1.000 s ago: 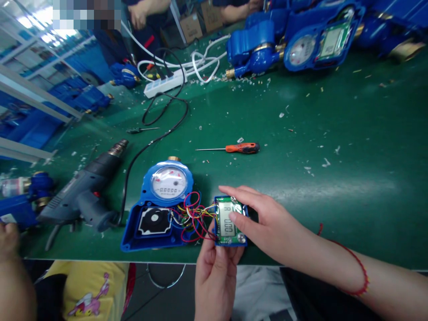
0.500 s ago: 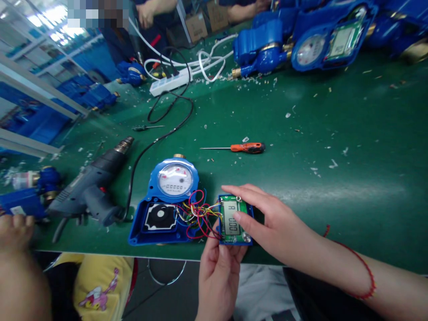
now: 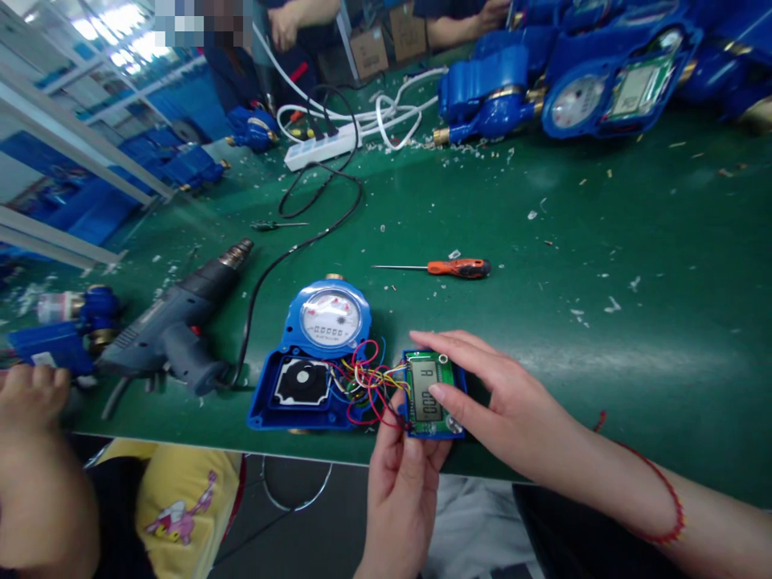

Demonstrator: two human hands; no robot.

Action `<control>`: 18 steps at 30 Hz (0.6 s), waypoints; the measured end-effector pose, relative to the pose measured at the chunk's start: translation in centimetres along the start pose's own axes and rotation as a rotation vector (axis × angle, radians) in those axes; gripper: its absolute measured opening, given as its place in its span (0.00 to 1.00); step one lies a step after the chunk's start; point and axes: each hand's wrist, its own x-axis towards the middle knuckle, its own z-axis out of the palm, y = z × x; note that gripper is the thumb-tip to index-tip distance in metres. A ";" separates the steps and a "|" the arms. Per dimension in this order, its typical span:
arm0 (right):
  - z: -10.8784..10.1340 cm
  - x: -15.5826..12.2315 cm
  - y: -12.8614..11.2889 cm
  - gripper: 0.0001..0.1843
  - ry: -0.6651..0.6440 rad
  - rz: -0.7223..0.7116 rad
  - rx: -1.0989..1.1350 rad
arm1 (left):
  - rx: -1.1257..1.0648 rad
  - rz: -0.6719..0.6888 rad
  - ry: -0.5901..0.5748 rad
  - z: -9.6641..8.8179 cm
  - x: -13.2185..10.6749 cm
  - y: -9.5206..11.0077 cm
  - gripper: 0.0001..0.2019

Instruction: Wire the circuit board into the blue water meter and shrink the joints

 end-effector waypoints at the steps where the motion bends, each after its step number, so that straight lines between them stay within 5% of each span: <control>1: 0.1 -0.1 0.1 0.24 0.021 0.004 0.004 | -0.013 0.008 0.014 0.2 0.0 0.0 0.13; 6: 0.0 -0.4 0.6 0.27 0.160 0.051 0.129 | -0.110 0.084 0.024 2.1 0.7 -0.6 0.13; 18: -1.5 2.3 0.1 0.22 0.085 0.046 0.341 | -0.226 0.129 -0.029 5.1 2.9 -0.8 0.12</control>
